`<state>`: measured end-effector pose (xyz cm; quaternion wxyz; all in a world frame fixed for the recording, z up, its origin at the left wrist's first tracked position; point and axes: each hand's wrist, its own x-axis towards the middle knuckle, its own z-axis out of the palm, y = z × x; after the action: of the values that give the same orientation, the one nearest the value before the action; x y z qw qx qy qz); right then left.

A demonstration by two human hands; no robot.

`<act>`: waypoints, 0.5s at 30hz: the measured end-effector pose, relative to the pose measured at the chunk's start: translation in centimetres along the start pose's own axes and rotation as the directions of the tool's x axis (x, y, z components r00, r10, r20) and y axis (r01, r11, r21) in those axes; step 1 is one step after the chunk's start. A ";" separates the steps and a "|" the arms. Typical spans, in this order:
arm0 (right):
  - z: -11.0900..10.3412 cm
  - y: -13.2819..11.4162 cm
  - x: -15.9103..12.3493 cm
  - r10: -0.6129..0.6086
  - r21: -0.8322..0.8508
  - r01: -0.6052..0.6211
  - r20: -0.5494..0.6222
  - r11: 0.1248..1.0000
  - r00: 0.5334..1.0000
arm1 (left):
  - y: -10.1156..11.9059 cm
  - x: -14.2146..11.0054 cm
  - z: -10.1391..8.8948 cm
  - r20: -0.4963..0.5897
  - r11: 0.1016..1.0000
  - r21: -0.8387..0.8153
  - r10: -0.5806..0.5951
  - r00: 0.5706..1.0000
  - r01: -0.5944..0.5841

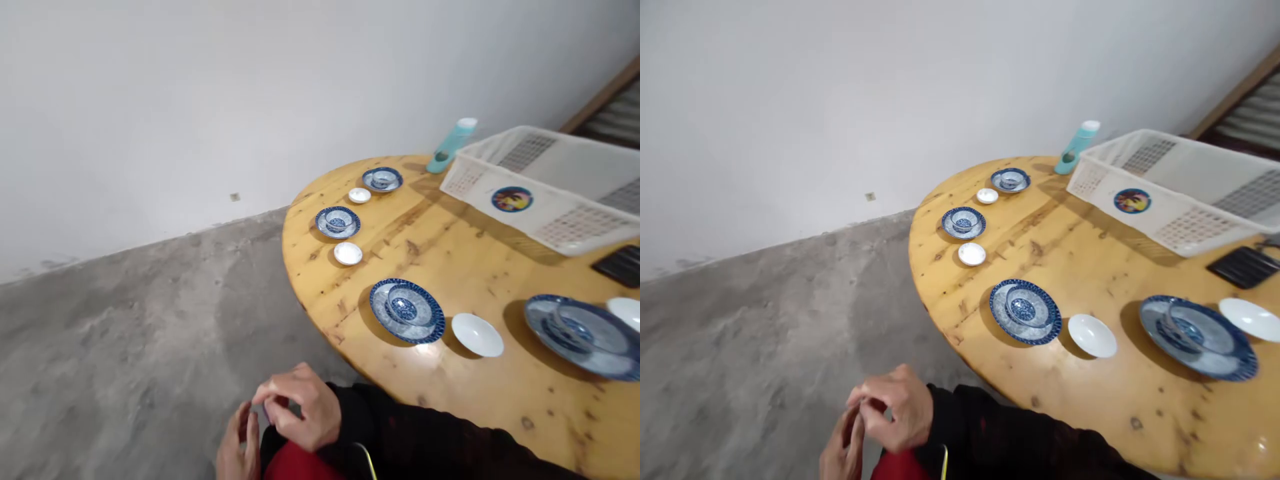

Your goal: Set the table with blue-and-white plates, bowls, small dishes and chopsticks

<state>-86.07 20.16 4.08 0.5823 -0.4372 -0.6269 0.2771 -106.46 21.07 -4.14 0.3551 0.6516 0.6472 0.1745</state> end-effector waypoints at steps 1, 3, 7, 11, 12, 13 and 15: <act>0.5 0.6 0.6 0.029 -0.028 -0.030 -0.024 0.999 0.999 | 0.0 1.9 -1.3 0.023 0.999 0.004 0.032 0.999 -0.032; 1.8 1.8 1.6 0.129 -0.038 -0.132 -0.080 0.991 0.988 | 0.0 5.4 -3.7 0.038 0.996 -0.011 0.086 0.996 -0.085; 5.1 4.3 2.2 0.433 0.102 -0.421 -0.187 0.901 0.882 | -0.3 11.1 -6.2 0.090 0.991 -0.057 0.127 0.988 -0.122; 7.2 6.5 2.7 0.666 0.282 -0.605 -0.252 0.745 0.702 | 0.7 15.9 -5.4 0.189 0.974 -0.128 0.209 0.960 -0.187; 7.3 7.0 3.0 0.693 0.308 -0.621 -0.266 0.720 0.671 | 1.2 16.9 -4.9 0.224 0.970 -0.136 0.228 0.948 -0.201; 7.3 7.5 3.5 0.712 0.329 -0.632 -0.282 0.702 0.643 | 1.7 17.8 -4.4 0.263 0.967 -0.141 0.244 0.934 -0.213; 6.8 8.7 4.6 0.731 0.357 -0.638 -0.320 0.682 0.602 | 2.9 19.6 -3.3 0.333 0.961 -0.147 0.270 0.904 -0.233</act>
<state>-90.46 29.28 -2.25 0.5971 -0.6323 -0.2293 0.4371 -104.66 41.06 -4.44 0.4722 0.7310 0.4741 0.1338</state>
